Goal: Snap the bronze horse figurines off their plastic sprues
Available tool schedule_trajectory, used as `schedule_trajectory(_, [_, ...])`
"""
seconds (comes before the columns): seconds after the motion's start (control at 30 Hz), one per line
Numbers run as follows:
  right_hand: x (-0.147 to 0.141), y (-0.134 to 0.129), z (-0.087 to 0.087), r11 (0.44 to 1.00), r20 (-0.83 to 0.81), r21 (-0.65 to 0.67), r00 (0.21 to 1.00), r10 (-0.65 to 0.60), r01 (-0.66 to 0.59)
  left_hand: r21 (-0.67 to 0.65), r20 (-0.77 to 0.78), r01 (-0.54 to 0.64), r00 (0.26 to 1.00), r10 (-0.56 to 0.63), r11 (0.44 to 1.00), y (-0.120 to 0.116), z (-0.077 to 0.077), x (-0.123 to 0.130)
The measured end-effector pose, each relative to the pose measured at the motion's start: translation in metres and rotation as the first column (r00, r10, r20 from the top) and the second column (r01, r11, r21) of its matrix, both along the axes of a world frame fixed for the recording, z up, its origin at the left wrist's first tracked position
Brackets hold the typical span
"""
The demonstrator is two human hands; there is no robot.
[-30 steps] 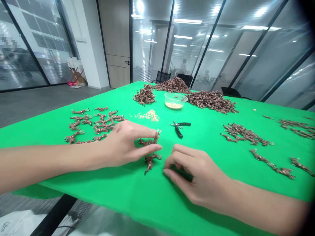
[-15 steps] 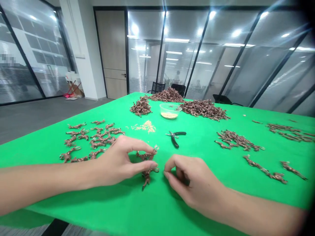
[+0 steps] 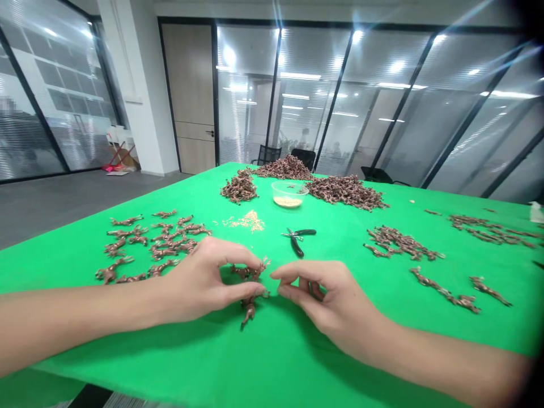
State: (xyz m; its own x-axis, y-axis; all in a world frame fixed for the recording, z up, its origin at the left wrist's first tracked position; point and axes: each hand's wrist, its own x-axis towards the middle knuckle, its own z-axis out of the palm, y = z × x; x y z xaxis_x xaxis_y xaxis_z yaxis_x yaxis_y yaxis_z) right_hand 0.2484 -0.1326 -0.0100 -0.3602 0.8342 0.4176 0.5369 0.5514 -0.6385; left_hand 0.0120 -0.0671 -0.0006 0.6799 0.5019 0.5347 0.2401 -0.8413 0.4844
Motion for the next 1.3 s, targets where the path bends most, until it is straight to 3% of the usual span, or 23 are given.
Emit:
schedule_trajectory(0.23, [0.0,0.004,0.003,0.99,0.002,-0.139,1.0,-0.011,0.012,0.085,-0.02,0.014,1.0,-0.013,0.996,-0.004,0.002,0.001])
schedule_trajectory(0.53, [0.004,0.01,-0.005,0.975,-0.023,-0.221,0.999,-0.041,0.035,0.358,-0.036,0.025,0.999,-0.013,0.934,0.0,-0.006,0.0])
schedule_trajectory(0.73, [0.005,0.016,-0.007,0.949,-0.088,-0.317,0.996,-0.025,-0.004,0.403,-0.065,0.058,0.997,-0.035,0.913,-0.001,-0.004,0.001])
schedule_trajectory(1.0, [0.002,0.021,-0.009,0.859,-0.28,-0.509,0.954,-0.104,-0.056,0.425,-0.081,0.062,0.996,-0.031,0.903,-0.001,-0.004,0.0])
schedule_trajectory(1.3, [0.002,0.022,-0.002,0.823,-0.33,-0.563,0.934,-0.138,-0.077,0.413,-0.121,0.08,0.992,-0.033,0.907,-0.005,-0.001,0.003])
